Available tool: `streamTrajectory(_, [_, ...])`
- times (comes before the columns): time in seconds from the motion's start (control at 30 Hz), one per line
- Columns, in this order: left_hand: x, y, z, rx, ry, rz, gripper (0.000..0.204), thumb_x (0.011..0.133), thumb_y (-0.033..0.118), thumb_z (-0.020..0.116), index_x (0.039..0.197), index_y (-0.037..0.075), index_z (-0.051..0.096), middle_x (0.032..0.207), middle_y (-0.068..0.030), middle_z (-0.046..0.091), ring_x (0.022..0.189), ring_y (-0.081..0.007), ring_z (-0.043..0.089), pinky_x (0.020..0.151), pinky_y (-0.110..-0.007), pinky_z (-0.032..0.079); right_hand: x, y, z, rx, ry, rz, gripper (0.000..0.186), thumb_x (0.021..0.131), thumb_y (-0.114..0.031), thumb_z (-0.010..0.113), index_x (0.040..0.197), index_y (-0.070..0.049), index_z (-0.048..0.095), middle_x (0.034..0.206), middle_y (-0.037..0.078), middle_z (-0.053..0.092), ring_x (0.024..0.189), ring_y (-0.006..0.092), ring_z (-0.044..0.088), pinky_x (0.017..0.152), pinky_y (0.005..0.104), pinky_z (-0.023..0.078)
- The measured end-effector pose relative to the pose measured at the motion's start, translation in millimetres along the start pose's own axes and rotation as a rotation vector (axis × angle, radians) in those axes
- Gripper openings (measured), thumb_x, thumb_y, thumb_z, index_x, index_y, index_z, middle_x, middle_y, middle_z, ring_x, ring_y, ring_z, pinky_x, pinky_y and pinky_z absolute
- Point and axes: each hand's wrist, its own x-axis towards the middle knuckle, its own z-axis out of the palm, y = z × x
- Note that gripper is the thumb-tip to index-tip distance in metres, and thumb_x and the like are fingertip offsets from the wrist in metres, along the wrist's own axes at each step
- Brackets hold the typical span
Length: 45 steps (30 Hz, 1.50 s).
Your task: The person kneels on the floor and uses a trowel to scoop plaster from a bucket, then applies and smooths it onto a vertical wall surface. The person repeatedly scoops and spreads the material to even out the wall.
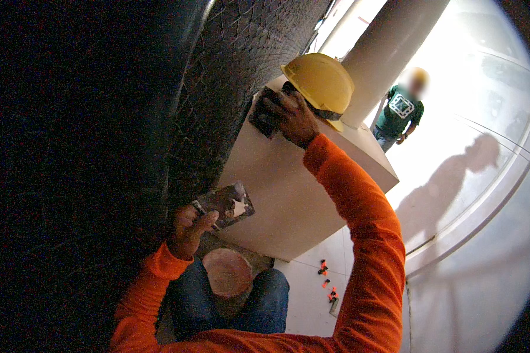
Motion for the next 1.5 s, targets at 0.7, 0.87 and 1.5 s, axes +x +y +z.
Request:
streamTrajectory(0.7, [10,0,1,-0.056,0.017,-0.029,0.022,0.103,0.019,0.063,0.114,0.001,0.070,0.088,0.0016,0.065,0.075,-0.0045,0.052,0.067,-0.024,0.043,-13,6,-3,0.127,0.067,-0.011,0.051,0.086,-0.016,0.062,0.134,-0.034,0.068,0.159,0.001,0.046,0.143,0.0324,0.043,0.119,0.0579,0.034])
streamTrajectory(0.87, [6,-11,-1,-0.031,0.064,-0.070,0.021,0.103,0.020,0.063,0.111,0.002,0.070,0.082,0.0040,0.062,0.070,-0.0036,0.049,0.063,-0.022,0.041,2,5,10,-0.008,-0.030,0.035,0.053,0.090,-0.019,0.063,0.136,-0.046,0.062,0.158,-0.005,0.045,0.143,0.0261,0.042,0.116,0.0542,0.033])
streamTrajectory(1.5, [-2,-16,5,-0.003,0.147,-0.001,0.025,0.100,0.020,0.066,0.117,0.002,0.066,0.100,-0.0049,0.071,0.085,-0.0093,0.065,0.077,-0.025,0.054,-207,-33,-21,0.079,-0.240,0.291,0.067,0.086,-0.009,0.067,0.142,-0.045,0.058,0.160,-0.001,0.044,0.142,0.0284,0.045,0.114,0.0606,0.031])
